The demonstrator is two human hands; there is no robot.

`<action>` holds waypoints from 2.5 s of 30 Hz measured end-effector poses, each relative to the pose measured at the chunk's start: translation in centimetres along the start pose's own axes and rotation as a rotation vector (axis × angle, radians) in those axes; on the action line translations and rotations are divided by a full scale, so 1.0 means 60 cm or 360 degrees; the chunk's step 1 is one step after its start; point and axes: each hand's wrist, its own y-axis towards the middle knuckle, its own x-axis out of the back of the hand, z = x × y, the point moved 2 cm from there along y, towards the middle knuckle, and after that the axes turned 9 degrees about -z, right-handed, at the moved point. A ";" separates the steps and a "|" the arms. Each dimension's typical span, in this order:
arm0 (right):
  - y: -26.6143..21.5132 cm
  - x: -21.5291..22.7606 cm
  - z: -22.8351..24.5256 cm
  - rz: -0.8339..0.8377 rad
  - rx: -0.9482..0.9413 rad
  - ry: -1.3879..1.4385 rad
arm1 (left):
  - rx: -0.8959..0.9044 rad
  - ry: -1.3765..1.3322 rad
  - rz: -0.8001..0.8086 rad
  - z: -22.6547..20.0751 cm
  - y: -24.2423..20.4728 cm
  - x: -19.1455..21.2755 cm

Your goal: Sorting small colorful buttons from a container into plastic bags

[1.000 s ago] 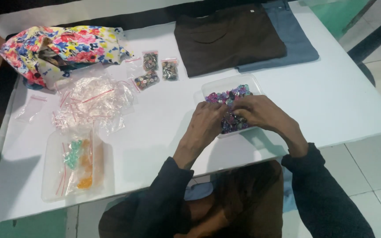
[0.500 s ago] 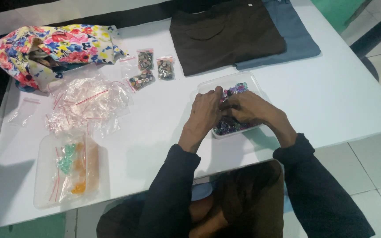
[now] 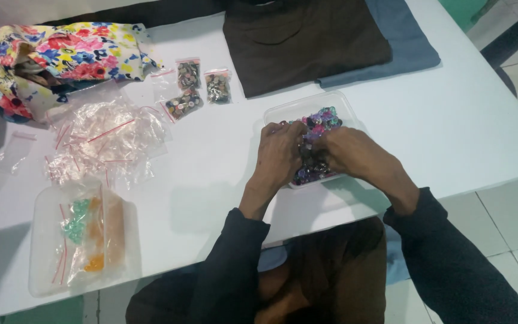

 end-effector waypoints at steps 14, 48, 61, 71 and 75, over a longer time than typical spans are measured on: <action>-0.017 0.047 0.011 -0.0014 0.0081 0.0344 | 0.0027 -0.0226 -0.0046 -0.015 -0.008 0.028; 0.049 -0.053 -0.021 -0.0237 0.0099 -0.0225 | -0.0089 -0.0460 -0.0630 0.025 -0.010 -0.019; -0.046 0.083 0.048 0.0135 -0.0101 -0.0149 | -0.0035 -0.0417 -0.0496 0.012 -0.017 -0.003; -0.018 0.090 0.029 -0.0089 -0.0094 0.0150 | -0.0068 -0.0115 -0.0656 0.000 -0.027 0.005; 0.027 0.006 0.000 -0.0223 0.0167 0.0041 | -0.0256 0.0205 -0.0784 0.004 -0.031 0.002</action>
